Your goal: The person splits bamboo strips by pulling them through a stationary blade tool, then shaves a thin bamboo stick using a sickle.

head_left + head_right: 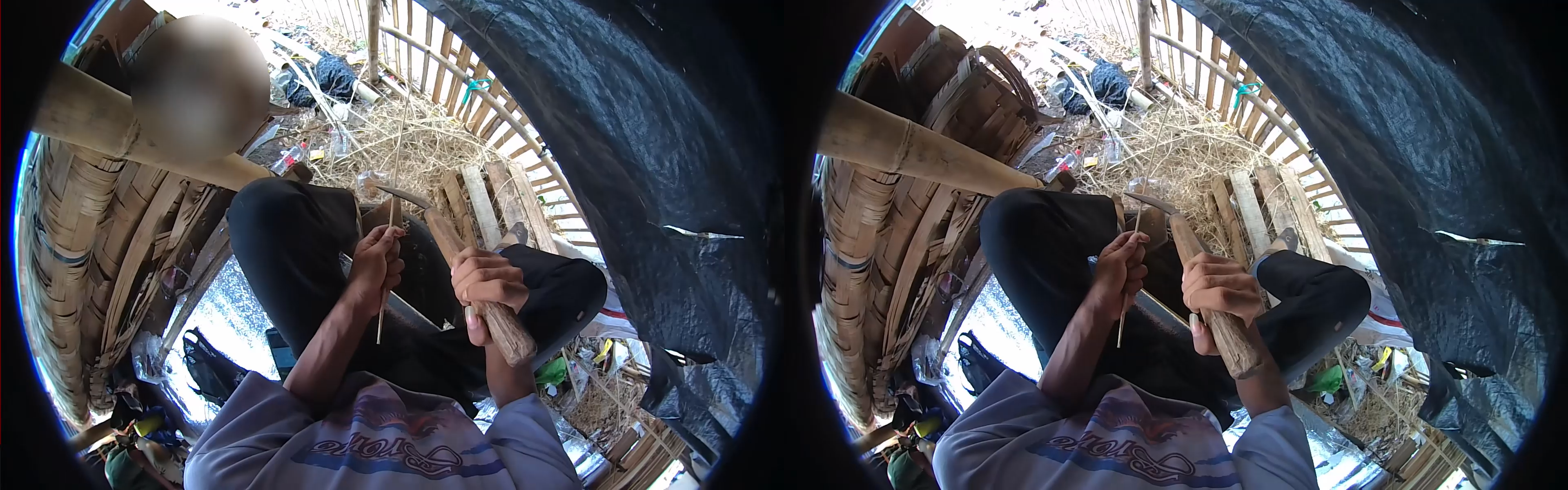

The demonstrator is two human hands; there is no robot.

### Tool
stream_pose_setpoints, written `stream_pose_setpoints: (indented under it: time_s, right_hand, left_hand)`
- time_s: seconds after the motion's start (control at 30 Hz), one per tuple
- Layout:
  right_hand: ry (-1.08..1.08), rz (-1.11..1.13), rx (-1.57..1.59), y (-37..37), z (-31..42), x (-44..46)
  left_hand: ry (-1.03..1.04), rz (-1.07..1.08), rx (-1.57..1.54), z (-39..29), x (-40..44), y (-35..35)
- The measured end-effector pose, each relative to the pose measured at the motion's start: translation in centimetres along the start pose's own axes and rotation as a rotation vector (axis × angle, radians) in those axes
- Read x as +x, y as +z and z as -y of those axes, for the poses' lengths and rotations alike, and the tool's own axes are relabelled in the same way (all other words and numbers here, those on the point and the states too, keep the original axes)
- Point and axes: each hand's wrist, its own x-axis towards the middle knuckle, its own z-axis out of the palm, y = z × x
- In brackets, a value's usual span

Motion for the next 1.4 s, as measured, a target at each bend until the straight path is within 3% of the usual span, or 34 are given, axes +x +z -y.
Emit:
stream_pose_setpoints:
  time_s: [0.33, 1.4]
  right_hand:
    - [0.023, 0.018, -0.086, -0.3, -0.7, -0.2]
    - [0.098, 0.093, -0.200, 2.3, -0.6, -1.9]
  left_hand:
    - [-0.036, 0.093, 0.019, 0.2, -0.2, 0.1]
    - [-0.009, 0.004, -0.044, 0.5, -0.7, 1.0]
